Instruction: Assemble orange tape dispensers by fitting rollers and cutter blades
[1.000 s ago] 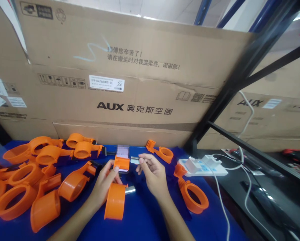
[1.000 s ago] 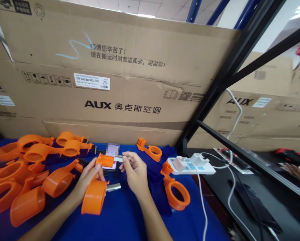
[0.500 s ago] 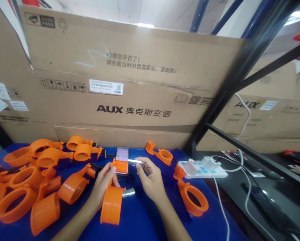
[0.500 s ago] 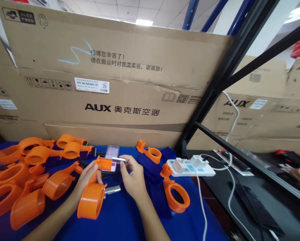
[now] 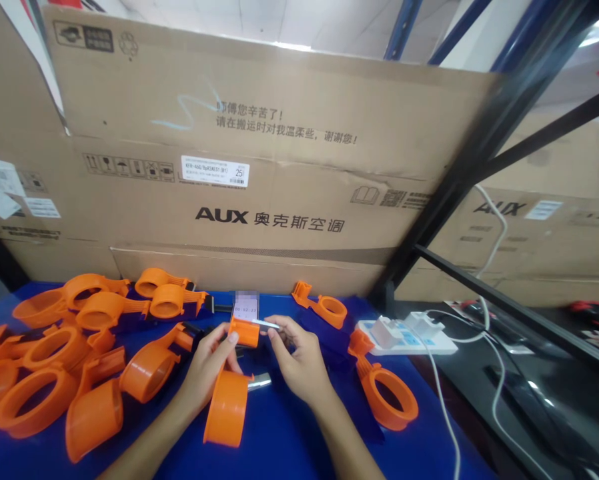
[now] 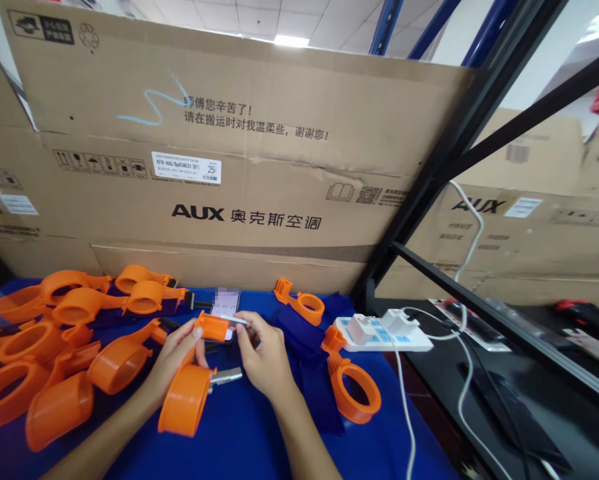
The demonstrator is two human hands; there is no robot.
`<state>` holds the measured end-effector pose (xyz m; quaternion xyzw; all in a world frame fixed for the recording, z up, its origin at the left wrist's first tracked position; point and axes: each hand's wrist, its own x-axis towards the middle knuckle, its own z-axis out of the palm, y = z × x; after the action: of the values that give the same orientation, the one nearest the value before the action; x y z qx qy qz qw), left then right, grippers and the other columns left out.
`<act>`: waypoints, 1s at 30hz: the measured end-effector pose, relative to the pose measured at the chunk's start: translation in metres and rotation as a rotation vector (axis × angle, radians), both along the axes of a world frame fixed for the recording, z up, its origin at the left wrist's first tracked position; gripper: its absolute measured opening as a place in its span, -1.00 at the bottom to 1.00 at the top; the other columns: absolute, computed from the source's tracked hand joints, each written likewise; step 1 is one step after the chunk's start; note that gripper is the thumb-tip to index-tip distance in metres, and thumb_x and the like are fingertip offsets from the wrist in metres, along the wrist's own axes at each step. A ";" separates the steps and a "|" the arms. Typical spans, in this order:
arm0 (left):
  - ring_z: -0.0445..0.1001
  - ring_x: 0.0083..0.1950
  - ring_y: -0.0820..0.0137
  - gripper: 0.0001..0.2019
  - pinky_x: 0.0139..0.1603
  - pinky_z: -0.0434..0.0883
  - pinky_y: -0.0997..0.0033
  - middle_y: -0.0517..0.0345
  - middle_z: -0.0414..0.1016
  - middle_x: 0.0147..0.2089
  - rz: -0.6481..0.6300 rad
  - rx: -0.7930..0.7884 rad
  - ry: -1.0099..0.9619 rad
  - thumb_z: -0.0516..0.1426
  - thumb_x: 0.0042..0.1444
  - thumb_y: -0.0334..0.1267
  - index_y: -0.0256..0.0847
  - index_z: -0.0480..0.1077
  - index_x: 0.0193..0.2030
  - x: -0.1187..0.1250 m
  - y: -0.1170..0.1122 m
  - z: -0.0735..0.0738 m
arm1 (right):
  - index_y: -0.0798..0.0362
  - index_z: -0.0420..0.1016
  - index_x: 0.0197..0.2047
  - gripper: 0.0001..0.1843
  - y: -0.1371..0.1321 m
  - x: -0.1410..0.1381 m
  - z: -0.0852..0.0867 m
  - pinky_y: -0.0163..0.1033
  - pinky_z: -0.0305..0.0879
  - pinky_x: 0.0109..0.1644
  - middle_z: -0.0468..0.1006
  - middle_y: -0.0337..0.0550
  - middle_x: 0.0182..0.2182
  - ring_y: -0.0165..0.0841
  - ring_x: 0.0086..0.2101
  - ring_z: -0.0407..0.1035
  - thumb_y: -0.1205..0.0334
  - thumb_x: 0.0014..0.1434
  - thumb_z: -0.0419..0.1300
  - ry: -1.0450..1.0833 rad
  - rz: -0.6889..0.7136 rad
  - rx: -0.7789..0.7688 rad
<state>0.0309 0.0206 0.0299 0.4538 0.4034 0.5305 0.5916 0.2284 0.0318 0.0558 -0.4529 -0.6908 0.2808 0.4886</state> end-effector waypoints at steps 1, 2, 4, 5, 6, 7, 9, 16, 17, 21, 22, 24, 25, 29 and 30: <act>0.44 -0.68 0.35 -0.60 -0.63 0.28 0.47 0.26 0.47 -0.63 -0.004 -0.007 -0.005 0.24 0.15 0.15 -0.16 0.47 -0.13 0.000 0.000 0.000 | -0.03 0.60 -0.05 -0.75 0.000 -0.001 0.000 -0.26 0.37 -0.35 0.63 -0.20 -0.41 -0.31 -0.45 0.47 0.04 0.36 0.20 -0.007 0.004 -0.007; 0.43 -0.69 0.35 -0.59 -0.63 0.28 0.47 0.27 0.46 -0.64 -0.006 -0.011 -0.006 0.25 0.14 0.15 -0.17 0.47 -0.13 0.000 0.000 -0.001 | -0.03 0.60 -0.03 -0.75 0.000 -0.002 -0.001 -0.26 0.37 -0.35 0.61 -0.22 -0.45 -0.32 -0.47 0.46 0.04 0.37 0.19 -0.006 0.008 -0.018; 0.41 -0.69 0.36 -0.59 -0.63 0.28 0.47 0.27 0.46 -0.64 0.005 -0.011 0.006 0.26 0.13 0.14 -0.17 0.47 -0.14 0.001 0.000 -0.002 | -0.04 0.56 0.06 -0.71 -0.001 -0.004 -0.001 -0.25 0.39 -0.35 0.61 -0.23 -0.47 -0.31 -0.49 0.47 0.05 0.37 0.19 0.037 0.016 -0.045; 0.41 -0.68 0.37 -0.61 -0.62 0.28 0.47 0.27 0.47 -0.63 0.021 -0.004 0.016 0.26 0.14 0.13 -0.17 0.47 -0.15 0.001 0.000 -0.002 | -0.04 0.53 0.12 -0.67 0.000 -0.005 -0.001 -0.24 0.42 -0.33 0.64 -0.20 -0.42 -0.30 -0.46 0.51 0.06 0.36 0.21 0.078 0.010 -0.049; 0.41 -0.67 0.38 -0.63 -0.61 0.29 0.48 0.26 0.47 -0.63 0.042 0.004 0.024 0.26 0.15 0.12 -0.17 0.46 -0.18 0.000 0.000 -0.002 | -0.04 0.51 0.16 -0.64 0.000 -0.005 -0.001 -0.22 0.46 -0.28 0.68 -0.15 -0.32 -0.27 -0.39 0.55 0.06 0.34 0.23 0.123 -0.009 -0.044; 0.41 -0.66 0.39 -0.65 -0.59 0.30 0.48 0.26 0.48 -0.62 0.065 0.011 0.027 0.24 0.17 0.11 -0.16 0.44 -0.22 0.000 -0.001 -0.003 | -0.04 0.50 0.17 -0.61 0.000 -0.006 -0.001 -0.19 0.49 -0.23 0.70 -0.08 -0.20 -0.24 -0.31 0.58 0.07 0.31 0.25 0.164 -0.039 -0.033; 0.40 -0.64 0.41 -0.66 -0.56 0.32 0.49 0.26 0.48 -0.60 0.102 0.017 0.022 0.21 0.23 0.09 -0.15 0.40 -0.31 -0.001 0.000 -0.002 | -0.02 0.57 0.09 -0.65 0.002 -0.005 -0.002 -0.14 0.51 -0.16 0.69 -0.01 -0.07 -0.18 -0.19 0.58 0.06 0.29 0.27 0.209 -0.098 -0.023; 0.40 -0.59 0.43 -0.63 -0.52 0.31 0.53 0.23 0.47 -0.61 0.114 0.055 0.091 0.21 0.22 0.12 -0.17 0.41 -0.35 -0.005 0.006 -0.001 | -0.01 0.69 -0.04 -0.73 0.000 -0.004 -0.005 -0.10 0.53 -0.18 0.64 -0.16 -0.43 -0.19 -0.33 0.56 0.07 0.32 0.25 0.197 -0.060 -0.023; 0.41 -0.59 0.42 -0.63 -0.51 0.32 0.53 0.24 0.47 -0.61 0.107 0.051 0.102 0.22 0.21 0.12 -0.17 0.43 -0.32 -0.005 0.007 -0.001 | -0.01 0.69 -0.04 -0.73 -0.001 -0.005 -0.005 -0.09 0.53 -0.15 0.66 -0.14 -0.39 -0.19 -0.30 0.56 0.08 0.33 0.24 0.182 -0.053 -0.002; 0.41 -0.59 0.40 -0.62 -0.51 0.33 0.51 0.26 0.46 -0.62 0.069 0.042 0.150 0.21 0.22 0.14 -0.19 0.46 -0.18 -0.005 0.006 -0.005 | -0.02 0.69 0.00 -0.75 -0.005 -0.007 -0.001 -0.09 0.50 0.01 0.69 -0.06 -0.13 -0.17 -0.13 0.58 0.15 0.37 0.21 0.092 0.032 0.085; 0.41 -0.60 0.40 -0.61 -0.52 0.32 0.51 0.26 0.45 -0.62 0.056 0.034 0.152 0.20 0.22 0.15 -0.19 0.46 -0.18 -0.005 0.005 -0.005 | -0.03 0.69 0.01 -0.74 -0.006 -0.007 0.000 -0.10 0.49 0.03 0.68 -0.06 -0.11 -0.18 -0.11 0.57 0.17 0.39 0.19 0.067 0.064 0.097; 0.40 -0.61 0.41 -0.60 -0.53 0.30 0.51 0.25 0.44 -0.63 0.025 0.015 0.145 0.19 0.22 0.16 -0.20 0.47 -0.20 -0.004 0.004 -0.006 | -0.05 0.67 0.05 -0.72 -0.007 -0.007 0.002 -0.14 0.48 0.00 0.67 -0.06 -0.08 -0.22 -0.13 0.57 0.20 0.42 0.15 0.016 0.120 0.109; 0.40 -0.61 0.41 -0.59 -0.54 0.30 0.51 0.25 0.44 -0.63 0.011 0.007 0.144 0.19 0.22 0.16 -0.20 0.47 -0.21 -0.004 0.004 -0.006 | -0.06 0.66 0.07 -0.70 -0.007 -0.007 0.002 -0.15 0.48 -0.03 0.66 -0.06 -0.07 -0.24 -0.16 0.56 0.22 0.44 0.12 -0.012 0.139 0.112; 0.46 -0.59 0.37 -0.60 -0.52 0.33 0.50 0.23 0.46 -0.62 -0.014 -0.012 0.187 0.19 0.23 0.15 -0.20 0.49 -0.17 -0.004 0.004 -0.006 | -0.07 0.63 0.12 -0.66 -0.007 -0.007 0.001 -0.19 0.47 -0.12 0.63 -0.05 -0.04 -0.27 -0.23 0.53 0.24 0.46 0.07 -0.122 0.174 0.124; 0.47 -0.59 0.36 -0.60 -0.52 0.33 0.49 0.22 0.47 -0.62 -0.015 -0.013 0.189 0.19 0.24 0.15 -0.19 0.49 -0.18 -0.004 0.004 -0.007 | -0.07 0.61 0.14 -0.65 -0.007 -0.006 0.001 -0.19 0.47 -0.12 0.62 -0.04 -0.02 -0.27 -0.22 0.53 0.25 0.46 0.06 -0.137 0.180 0.129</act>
<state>0.0272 0.0248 0.0232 0.5009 0.4577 0.4782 0.5576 0.2219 0.0248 0.0566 -0.3747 -0.7770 0.2470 0.4414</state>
